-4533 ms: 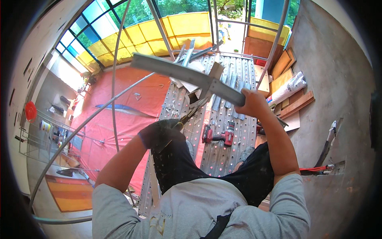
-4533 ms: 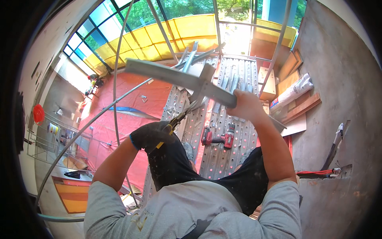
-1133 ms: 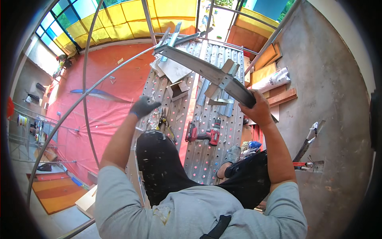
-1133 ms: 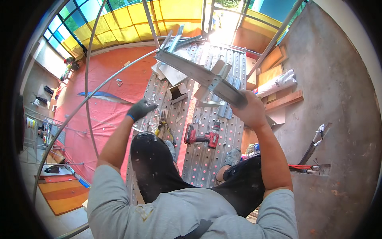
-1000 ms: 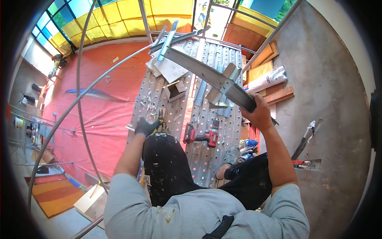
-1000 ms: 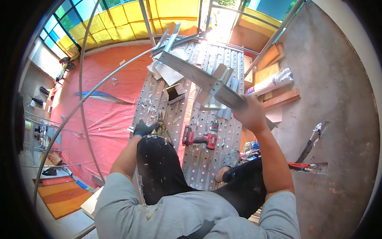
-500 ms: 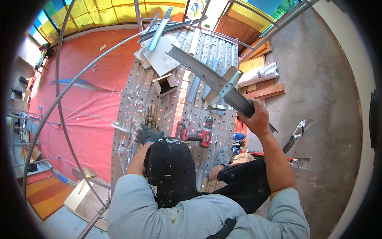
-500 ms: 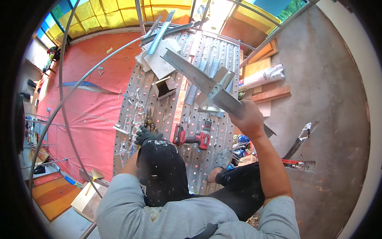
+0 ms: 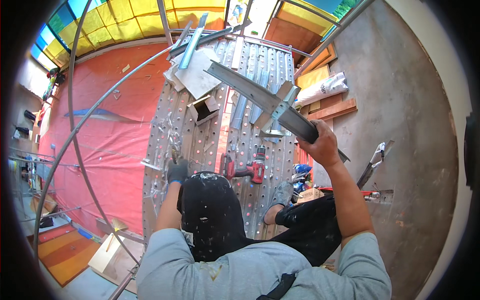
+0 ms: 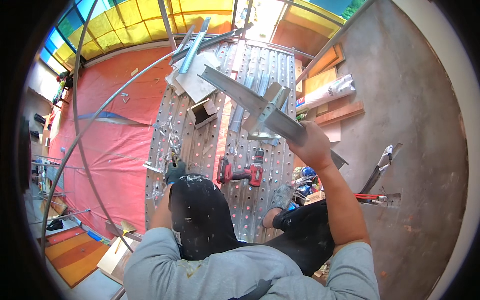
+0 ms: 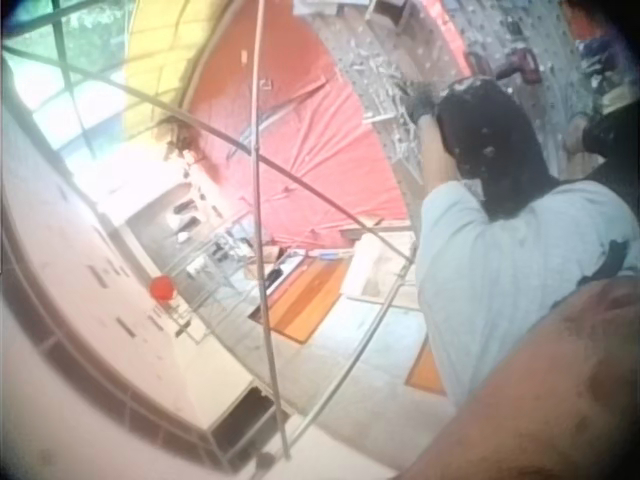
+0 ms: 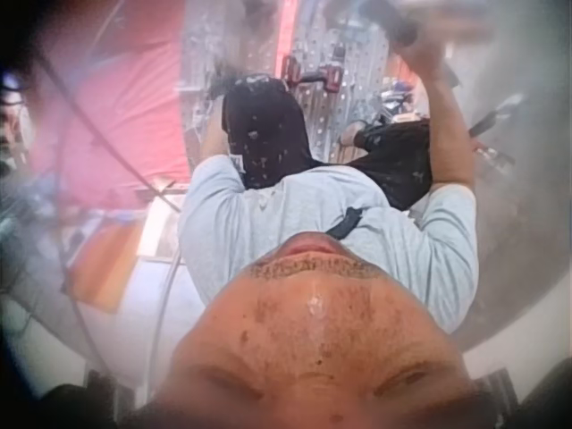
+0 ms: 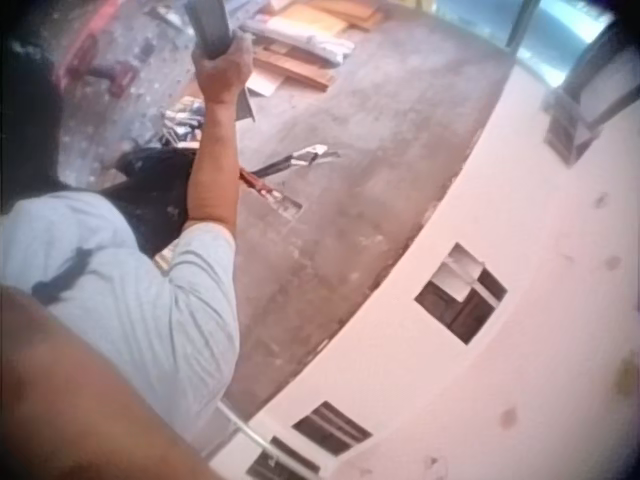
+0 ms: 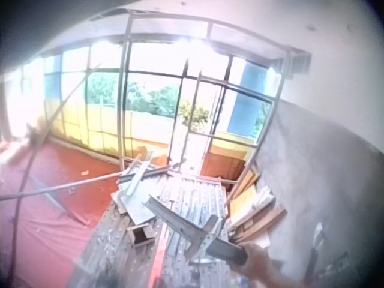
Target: The person uses a power drill to drive a screw into a metal stud and uses tin snips to cut notches into metal studs while sitting on a scaffold platform.
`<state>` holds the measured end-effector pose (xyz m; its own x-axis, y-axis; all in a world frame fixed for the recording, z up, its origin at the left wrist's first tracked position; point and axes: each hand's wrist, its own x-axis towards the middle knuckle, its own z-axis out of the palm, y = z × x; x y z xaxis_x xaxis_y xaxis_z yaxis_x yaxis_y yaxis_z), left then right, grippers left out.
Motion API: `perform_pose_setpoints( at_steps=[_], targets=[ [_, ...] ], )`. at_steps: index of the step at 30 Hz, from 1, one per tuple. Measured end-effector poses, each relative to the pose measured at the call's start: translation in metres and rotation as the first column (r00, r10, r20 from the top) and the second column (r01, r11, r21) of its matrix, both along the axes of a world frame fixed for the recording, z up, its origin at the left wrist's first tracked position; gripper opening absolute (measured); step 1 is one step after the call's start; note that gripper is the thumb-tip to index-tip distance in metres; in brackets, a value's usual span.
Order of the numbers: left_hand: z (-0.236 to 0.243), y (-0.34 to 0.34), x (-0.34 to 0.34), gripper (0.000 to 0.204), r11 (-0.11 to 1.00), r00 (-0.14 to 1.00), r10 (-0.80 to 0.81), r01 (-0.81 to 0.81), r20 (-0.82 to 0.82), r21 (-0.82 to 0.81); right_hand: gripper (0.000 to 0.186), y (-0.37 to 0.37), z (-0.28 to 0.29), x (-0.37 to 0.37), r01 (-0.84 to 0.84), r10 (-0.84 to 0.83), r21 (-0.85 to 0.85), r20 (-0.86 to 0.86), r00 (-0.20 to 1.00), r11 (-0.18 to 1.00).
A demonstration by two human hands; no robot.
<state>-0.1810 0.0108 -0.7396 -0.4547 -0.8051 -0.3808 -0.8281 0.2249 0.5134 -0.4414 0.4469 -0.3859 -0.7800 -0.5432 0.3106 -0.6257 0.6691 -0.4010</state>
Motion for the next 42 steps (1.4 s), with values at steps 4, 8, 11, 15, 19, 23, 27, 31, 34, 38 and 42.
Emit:
perform_pose_setpoints(
  at_steps=[4,8,11,15,19,23,27,31,34,38,42],
  targets=[
    [0.006,-0.031,0.026,0.044,0.825,0.780,0.367,-0.021,-0.507,0.564,0.051,0.013,-0.003,-0.003,0.037,-0.036,-0.008,0.020,0.999,0.999],
    [0.116,0.002,0.021,0.023,0.307,0.326,0.877,0.188,-0.354,0.933,0.048,0.010,0.008,0.003,0.009,-0.008,0.009,-0.007,1.000,1.000],
    [0.173,-0.008,0.032,0.025,0.380,0.289,0.839,0.297,-0.462,0.876,0.044,-0.001,0.013,0.003,-0.036,0.034,-0.120,-0.017,0.999,0.992],
    [0.317,0.004,0.011,0.046,0.359,0.275,0.694,0.669,-0.665,0.651,0.060,0.003,0.022,0.006,0.064,-0.064,-0.034,0.014,0.998,0.997],
    [0.433,0.064,-0.002,0.062,0.235,0.275,0.410,0.890,-0.870,0.392,0.060,0.009,0.026,0.000,-0.025,0.024,-0.072,-0.023,0.999,0.997],
    [0.458,0.129,-0.015,0.071,0.318,0.609,-0.146,0.775,-0.780,0.546,0.054,0.035,0.024,-0.016,0.021,-0.041,-0.087,-0.236,0.971,0.996],
    [0.434,0.183,-0.020,0.071,0.200,0.579,-0.327,0.815,-0.747,0.544,0.064,0.057,0.034,-0.026,0.096,-0.108,-0.049,-0.378,0.920,0.994],
    [0.408,0.203,-0.028,0.068,0.182,0.589,-0.478,0.792,-0.652,0.583,0.057,0.066,0.038,-0.009,0.152,-0.150,-0.016,-0.286,0.946,0.988],
    [0.381,0.206,-0.033,0.067,0.152,0.610,-0.522,0.754,-0.596,0.639,0.058,0.078,0.037,-0.002,0.183,-0.184,-0.026,-0.234,0.955,0.983],
    [0.311,0.200,-0.043,0.056,0.051,0.235,-0.459,0.970,-0.857,0.239,0.058,0.080,0.037,0.000,0.147,-0.150,-0.031,-0.227,0.962,0.989],
    [0.376,0.217,-0.044,0.045,0.063,0.813,-0.320,0.531,-0.487,0.845,0.060,0.086,0.034,0.000,0.149,-0.162,-0.079,-0.200,0.966,0.986]
  ],
)
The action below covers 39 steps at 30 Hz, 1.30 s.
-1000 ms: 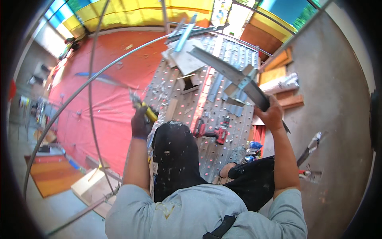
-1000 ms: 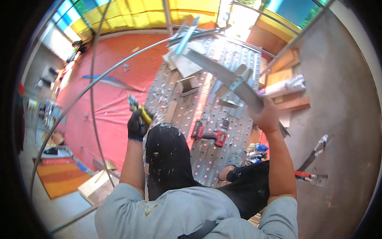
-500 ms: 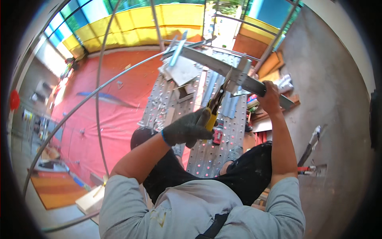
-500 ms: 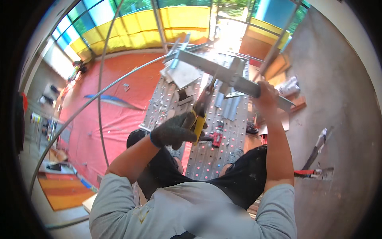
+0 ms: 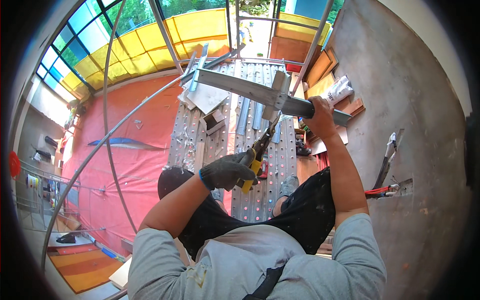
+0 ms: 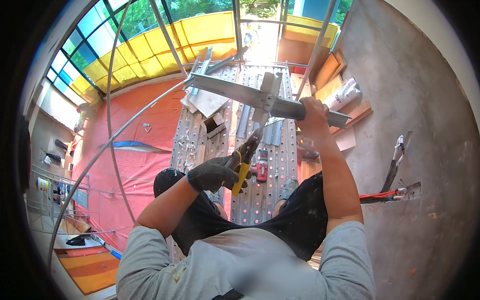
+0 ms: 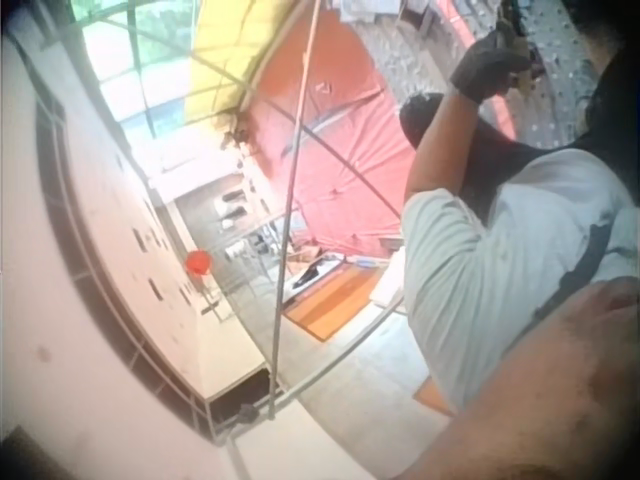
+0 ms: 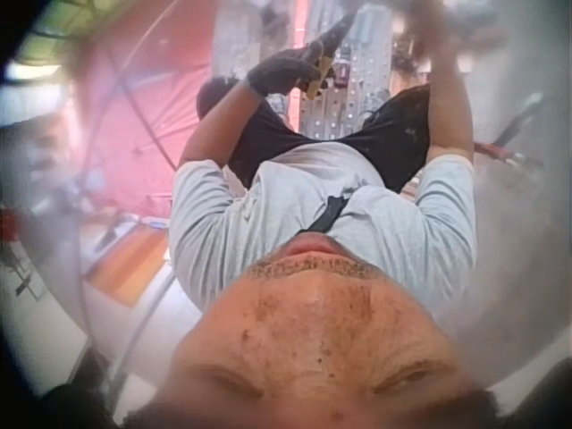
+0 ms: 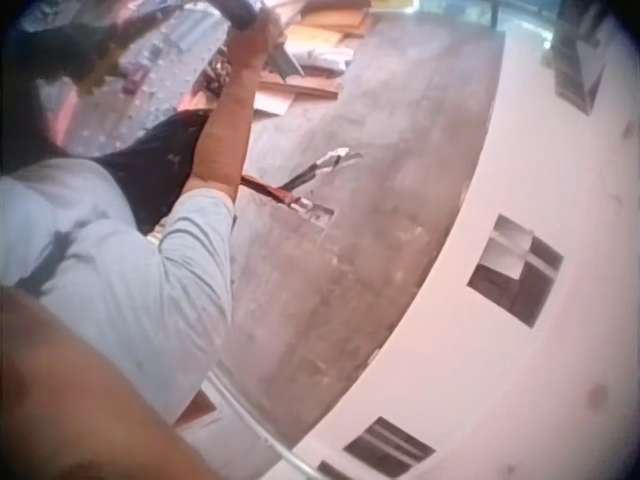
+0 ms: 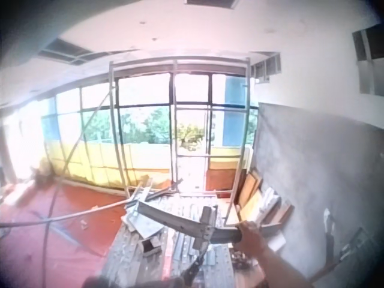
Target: The person uses a power drill to drive a screw into a metal stud and uses tin snips to cut notches into metal studs while sitting on a scaffold platform.
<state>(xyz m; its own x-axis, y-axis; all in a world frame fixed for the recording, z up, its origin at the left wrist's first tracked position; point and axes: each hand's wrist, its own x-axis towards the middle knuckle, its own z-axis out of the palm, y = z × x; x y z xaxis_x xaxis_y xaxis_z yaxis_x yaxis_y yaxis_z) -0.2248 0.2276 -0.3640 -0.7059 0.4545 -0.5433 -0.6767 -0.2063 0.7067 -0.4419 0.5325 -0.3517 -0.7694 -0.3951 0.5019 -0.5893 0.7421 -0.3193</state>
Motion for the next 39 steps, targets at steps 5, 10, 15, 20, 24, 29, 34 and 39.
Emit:
perform_pose_setpoints(
  at_steps=[5,10,15,20,24,29,34,39],
  targets=[
    [-0.020,-0.012,-0.001,0.041,0.999,0.981,-0.042,0.043,-0.188,0.001,0.059,-0.008,0.002,0.000,-0.090,0.090,-0.010,-0.042,0.995,0.996],
    [-0.040,-0.016,0.001,0.044,0.998,0.897,-0.053,0.032,-0.438,-0.056,0.058,-0.017,-0.002,0.002,-0.151,0.149,-0.071,-0.036,0.988,0.986],
    [-0.034,-0.012,0.005,0.063,0.992,0.893,-0.039,-0.018,-0.448,-0.123,0.058,-0.024,-0.002,0.005,-0.171,0.177,-0.112,0.046,0.983,0.979],
    [-0.033,-0.020,0.006,0.062,0.989,0.899,-0.088,0.028,-0.428,-0.144,0.062,-0.029,-0.006,0.009,-0.129,0.144,-0.122,0.123,0.982,0.984],
    [-0.028,-0.021,0.004,0.016,0.969,0.854,-0.136,0.009,-0.503,-0.245,0.058,-0.029,-0.006,0.012,-0.156,0.170,-0.157,0.075,0.983,0.975],
    [0.002,-0.012,0.008,0.026,0.933,0.880,-0.206,0.045,-0.427,-0.358,0.056,-0.029,-0.001,0.016,-0.186,0.205,-0.185,0.092,0.974,0.965],
    [0.002,-0.011,0.009,0.037,0.969,0.938,-0.091,0.006,-0.336,-0.246,0.055,-0.026,-0.003,0.015,-0.200,0.220,-0.194,0.088,0.972,0.960],
    [-0.023,-0.016,0.008,0.031,0.876,0.595,-0.383,-0.010,-0.707,-0.482,0.056,-0.027,-0.008,0.015,-0.236,0.244,-0.178,0.021,0.970,0.955]
  ],
)
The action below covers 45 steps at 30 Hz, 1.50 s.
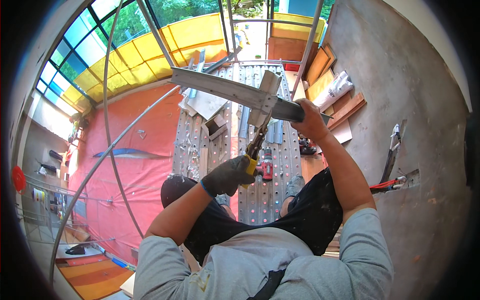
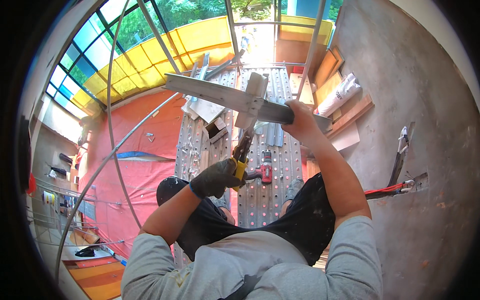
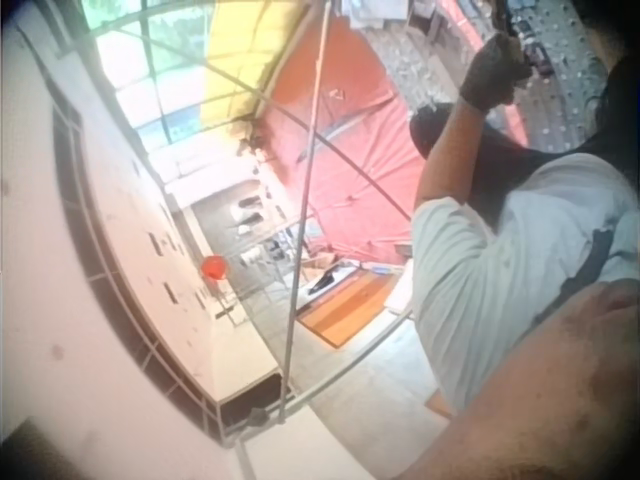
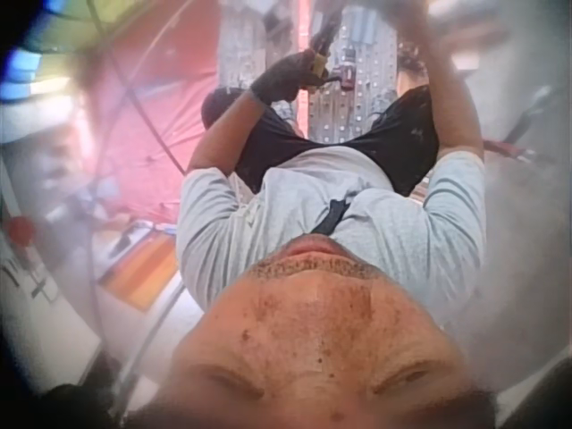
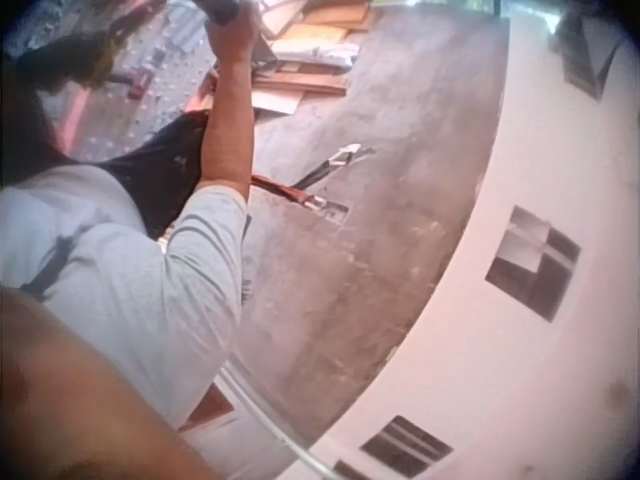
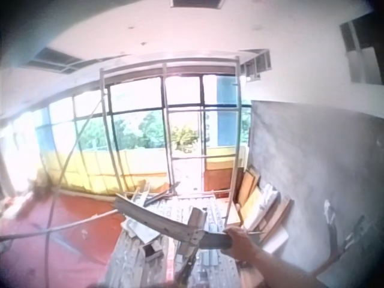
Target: The person uses a power drill to drive a screw into a metal stud and uses tin snips to cut notches into metal studs while sitting on a scaffold platform.
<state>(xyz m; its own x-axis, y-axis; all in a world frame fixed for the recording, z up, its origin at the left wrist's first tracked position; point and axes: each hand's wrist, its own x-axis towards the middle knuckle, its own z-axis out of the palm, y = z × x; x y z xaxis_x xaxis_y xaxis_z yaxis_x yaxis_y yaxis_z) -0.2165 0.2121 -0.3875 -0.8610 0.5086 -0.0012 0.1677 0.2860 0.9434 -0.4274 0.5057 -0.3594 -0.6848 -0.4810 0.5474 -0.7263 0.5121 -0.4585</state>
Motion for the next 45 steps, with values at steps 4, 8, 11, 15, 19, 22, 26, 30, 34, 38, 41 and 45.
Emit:
perform_pose_setpoints(
  at_steps=[4,8,11,15,19,22,26,30,34,38,41,45],
  targets=[
    [-0.006,-0.002,-0.004,0.025,0.983,0.820,-0.171,0.105,-0.547,-0.149,0.058,0.002,0.000,-0.001,-0.021,0.020,-0.022,-0.071,0.997,1.000],
    [0.000,0.005,-0.002,0.023,0.997,0.993,-0.064,0.059,-0.098,-0.053,0.060,0.004,-0.001,-0.002,-0.052,0.052,0.000,0.016,0.999,0.999],
    [0.012,0.010,-0.002,0.031,0.995,0.935,0.045,-0.075,0.352,0.072,0.060,0.001,0.002,-0.002,-0.066,0.065,0.019,0.039,0.997,0.998],
    [0.005,0.006,-0.002,0.054,0.998,0.927,0.008,-0.031,0.374,0.055,0.059,-0.001,0.007,0.002,-0.112,0.110,0.021,0.100,0.989,0.993],
    [-0.007,0.002,0.001,0.071,0.997,0.965,-0.013,-0.009,0.260,0.082,0.060,-0.001,0.005,-0.001,-0.128,0.126,0.019,0.080,0.989,0.992],
    [-0.005,0.006,0.002,0.075,0.997,0.966,-0.040,0.020,0.257,0.079,0.061,0.000,0.004,-0.002,-0.120,0.119,0.024,0.019,0.993,0.993],
    [-0.034,0.009,0.010,0.040,0.953,0.943,-0.005,-0.097,0.333,0.289,0.057,-0.005,0.004,-0.002,-0.138,0.138,0.018,0.038,0.990,0.990],
    [-0.011,0.017,0.006,0.030,0.987,0.936,0.103,-0.137,0.335,0.082,0.052,-0.002,0.005,0.000,-0.151,0.152,-0.014,0.023,0.988,0.988],
    [0.029,0.033,0.012,0.036,0.984,0.945,0.172,-0.180,0.278,0.003,0.062,0.000,0.004,-0.002,-0.138,0.134,0.035,0.096,0.986,0.990],
    [0.038,0.037,0.006,0.024,0.941,0.848,0.335,-0.327,0.411,-0.091,0.063,0.000,0.004,-0.005,-0.078,0.069,0.101,0.098,0.993,0.992],
    [0.025,0.027,0.005,0.029,0.964,0.900,0.261,-0.264,0.349,-0.040,0.063,0.000,0.000,-0.006,-0.025,0.017,0.161,0.053,0.998,0.987],
    [0.034,0.015,0.008,0.038,0.985,0.941,0.168,-0.146,0.294,-0.095,0.063,-0.004,0.000,-0.004,-0.013,0.003,0.220,0.047,0.999,0.975]
  ],
)
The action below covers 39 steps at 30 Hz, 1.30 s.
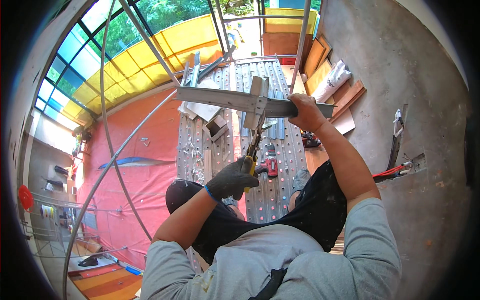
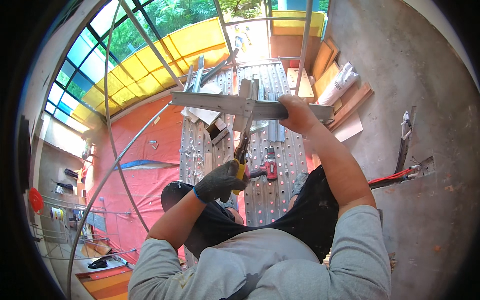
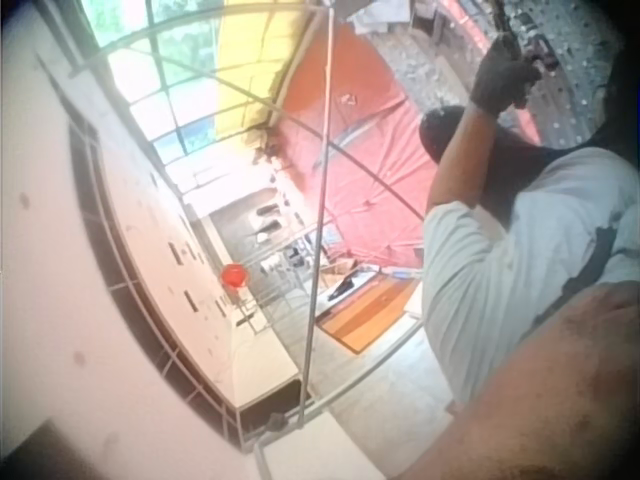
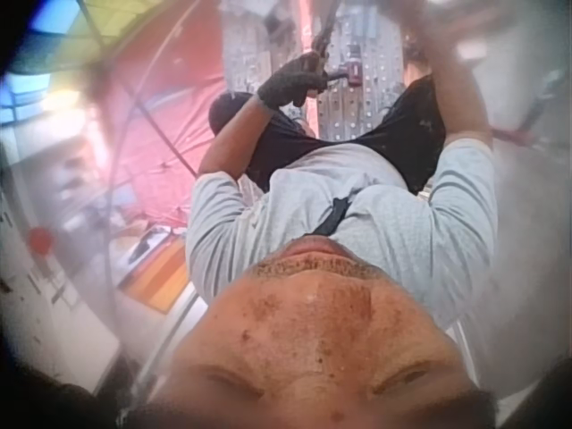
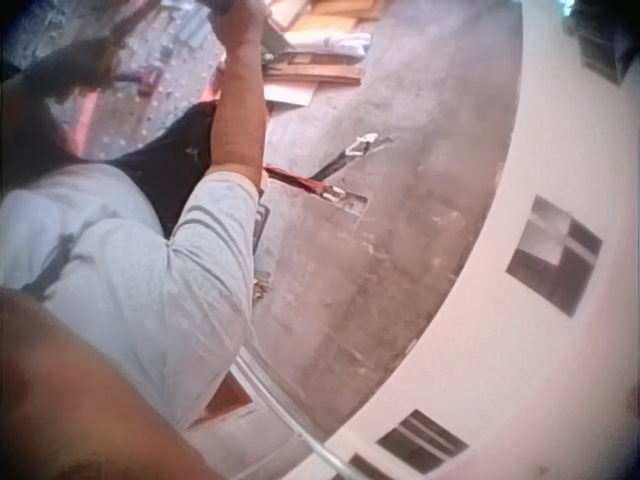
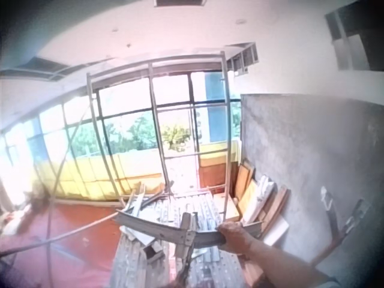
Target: The person uses a power drill to drive a screw into a metal stud and uses tin snips to cut notches into metal studs while sitting on a scaffold platform.
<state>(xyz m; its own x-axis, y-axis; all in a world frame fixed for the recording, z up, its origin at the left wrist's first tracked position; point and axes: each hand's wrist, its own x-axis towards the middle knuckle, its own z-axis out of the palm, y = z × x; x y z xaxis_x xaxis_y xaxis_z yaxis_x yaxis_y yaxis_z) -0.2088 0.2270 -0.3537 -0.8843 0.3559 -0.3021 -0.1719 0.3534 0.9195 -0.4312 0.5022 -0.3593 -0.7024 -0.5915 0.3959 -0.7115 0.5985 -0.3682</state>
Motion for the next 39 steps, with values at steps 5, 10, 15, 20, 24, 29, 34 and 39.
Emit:
perform_pose_setpoints(
  at_steps=[5,10,15,20,24,29,34,39],
  targets=[
    [-0.013,-0.014,-0.001,0.063,0.984,0.873,-0.177,0.160,-0.455,-0.077,0.064,-0.002,0.001,0.001,-0.011,0.011,-0.006,0.056,0.998,1.000],
    [-0.026,-0.024,-0.002,0.032,0.934,0.617,-0.348,0.297,-0.706,-0.201,0.064,-0.012,0.000,0.008,-0.011,0.010,0.004,0.135,0.991,1.000],
    [-0.032,-0.016,0.004,0.041,0.916,0.992,-0.027,-0.025,0.125,0.401,0.060,-0.013,0.001,0.008,0.090,-0.094,0.033,0.132,0.987,0.995],
    [0.001,-0.010,-0.004,0.052,0.978,0.997,0.017,-0.032,0.074,0.208,0.063,-0.003,-0.007,-0.003,0.110,-0.111,-0.030,-0.034,0.993,0.994],
    [0.004,-0.010,-0.002,0.049,0.964,0.985,0.068,-0.106,0.160,0.242,0.066,-0.002,0.002,-0.007,0.092,-0.090,0.034,-0.055,0.994,0.995],
    [0.008,-0.004,-0.001,0.046,0.963,0.976,0.115,-0.156,0.185,0.222,0.062,-0.001,0.000,-0.004,0.056,-0.056,-0.004,-0.026,0.998,0.998],
    [0.010,0.000,-0.001,0.046,0.945,0.971,0.157,-0.201,0.180,0.259,0.057,-0.002,0.000,0.003,0.065,-0.065,0.004,0.013,0.998,0.998],
    [-0.004,-0.018,-0.006,0.038,0.973,0.998,0.001,-0.016,0.067,0.231,0.055,-0.003,0.002,0.008,0.109,-0.110,0.016,0.115,0.987,0.994]
  ],
)
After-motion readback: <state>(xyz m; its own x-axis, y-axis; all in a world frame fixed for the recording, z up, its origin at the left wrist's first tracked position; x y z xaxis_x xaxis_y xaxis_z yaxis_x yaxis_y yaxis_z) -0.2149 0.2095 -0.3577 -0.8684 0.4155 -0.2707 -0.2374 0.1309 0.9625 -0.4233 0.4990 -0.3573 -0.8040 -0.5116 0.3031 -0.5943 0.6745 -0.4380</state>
